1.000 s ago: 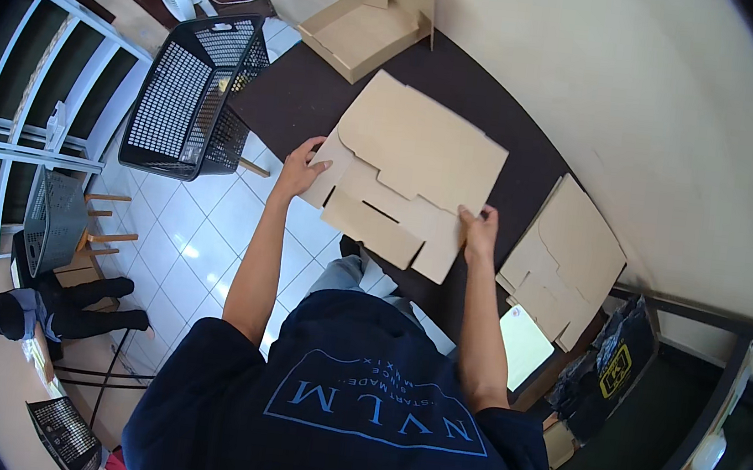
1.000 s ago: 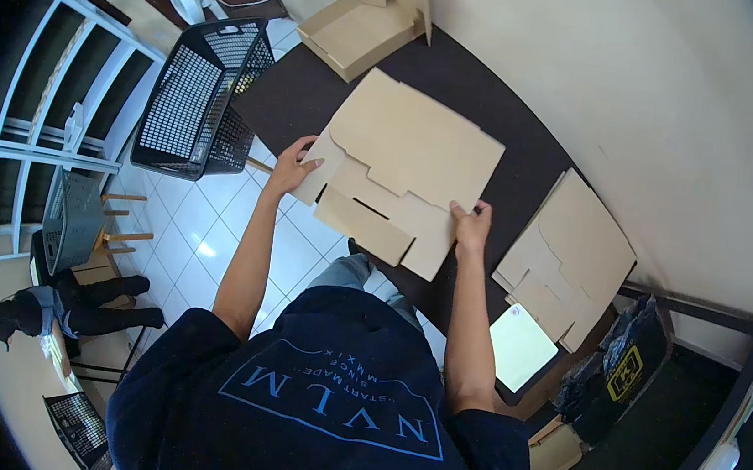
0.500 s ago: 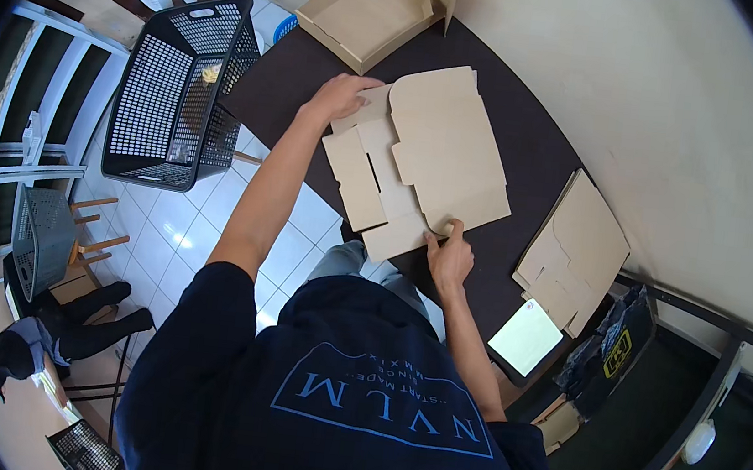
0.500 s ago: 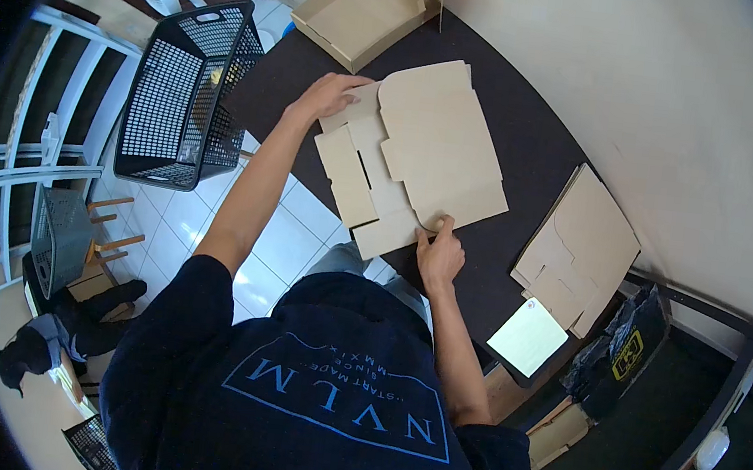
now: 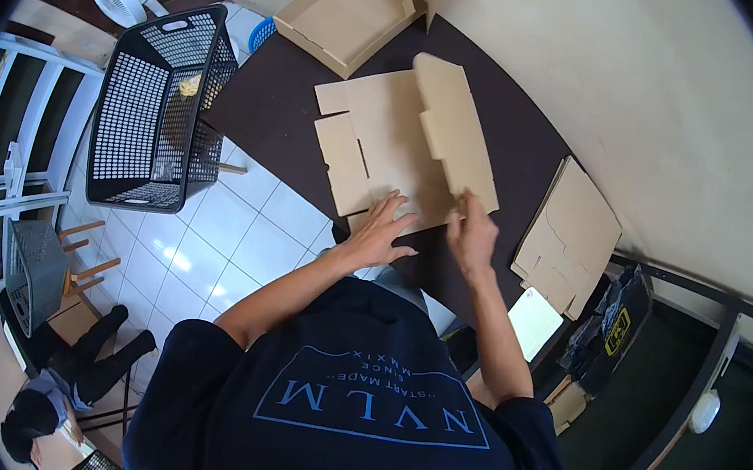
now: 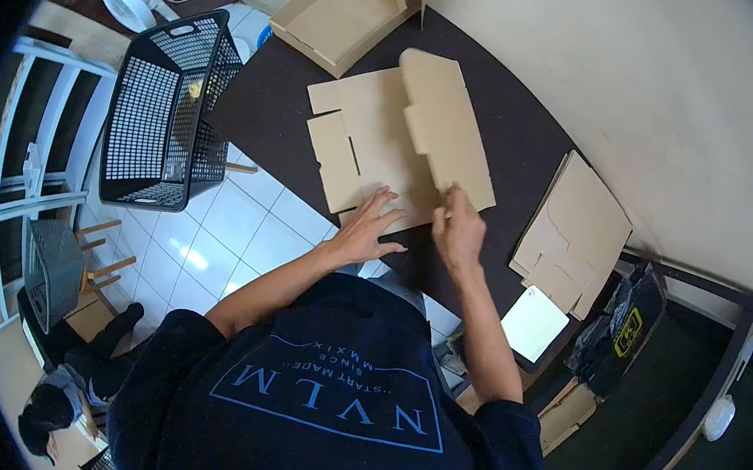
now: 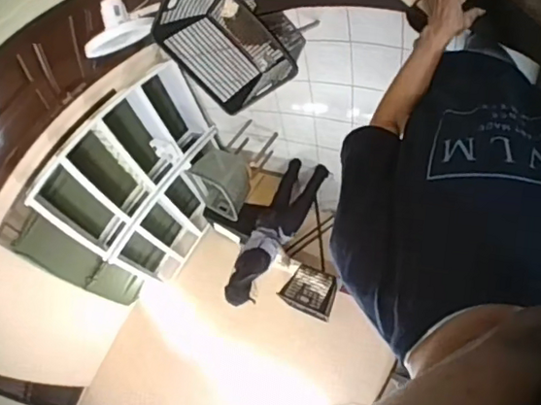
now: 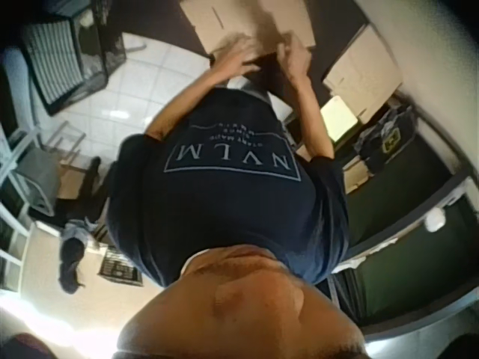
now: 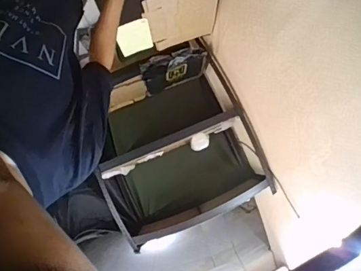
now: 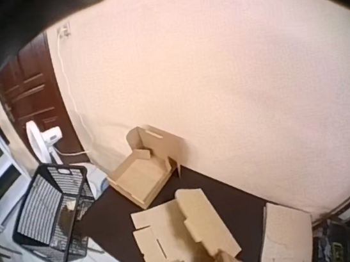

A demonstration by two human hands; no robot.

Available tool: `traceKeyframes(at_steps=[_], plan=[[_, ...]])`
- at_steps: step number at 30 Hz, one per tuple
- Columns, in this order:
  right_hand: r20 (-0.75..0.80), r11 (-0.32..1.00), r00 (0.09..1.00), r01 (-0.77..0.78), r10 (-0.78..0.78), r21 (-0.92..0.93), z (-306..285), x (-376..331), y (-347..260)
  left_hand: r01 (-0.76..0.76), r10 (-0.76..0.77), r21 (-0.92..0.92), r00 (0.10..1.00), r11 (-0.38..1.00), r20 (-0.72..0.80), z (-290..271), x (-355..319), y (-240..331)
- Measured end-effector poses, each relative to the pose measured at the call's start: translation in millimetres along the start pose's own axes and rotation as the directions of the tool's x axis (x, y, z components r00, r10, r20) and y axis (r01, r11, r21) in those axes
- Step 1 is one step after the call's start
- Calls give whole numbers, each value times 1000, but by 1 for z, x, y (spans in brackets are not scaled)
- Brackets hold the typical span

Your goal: The person assembles storage boxes by folding flat cardboard templates by hand.

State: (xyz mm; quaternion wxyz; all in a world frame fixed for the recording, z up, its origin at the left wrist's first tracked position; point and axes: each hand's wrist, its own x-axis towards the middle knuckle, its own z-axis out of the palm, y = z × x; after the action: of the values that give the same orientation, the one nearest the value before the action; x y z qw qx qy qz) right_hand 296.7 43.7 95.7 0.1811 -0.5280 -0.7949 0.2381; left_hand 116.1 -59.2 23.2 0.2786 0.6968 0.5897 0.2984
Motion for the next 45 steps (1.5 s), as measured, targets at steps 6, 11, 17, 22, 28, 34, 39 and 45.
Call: traceKeyframes(at_steps=[6, 11, 17, 22, 28, 34, 39, 45], plan=[[-441, 979, 877, -135, 190, 154, -101, 40, 55, 45, -53, 147, 997, 988, 56, 11, 18, 0], [-406, 834, 752, -343, 520, 433, -127, 23, 153, -89, 58, 190, 986, 978, 159, -1, 16, -1], [-231, 565, 544, -595, 807, 571, -80, -25, 232, -134, 85, 198, 968, 971, 236, 9, 6, -9], [-300, 901, 939, -271, 170, -338, -42, -50, 178, -63, 7, 215, 967, 975, 255, 4, 6, -5], [105, 921, 994, 42, -2, -386, -39, -53, 178, 15, -76, 202, 952, 979, 296, 8, 14, 8], [225, 982, 973, 99, -61, -163, -71, -21, 177, 226, -266, 184, 935, 957, 235, 2, 22, 23], [243, 916, 964, 190, -106, -353, -61, 22, 176, 203, -207, 53, 972, 978, 114, 55, 62, 50], [20, 958, 986, 166, -166, -236, -14, 23, 166, -32, -8, 335, 993, 942, 117, 136, 111, 97]])
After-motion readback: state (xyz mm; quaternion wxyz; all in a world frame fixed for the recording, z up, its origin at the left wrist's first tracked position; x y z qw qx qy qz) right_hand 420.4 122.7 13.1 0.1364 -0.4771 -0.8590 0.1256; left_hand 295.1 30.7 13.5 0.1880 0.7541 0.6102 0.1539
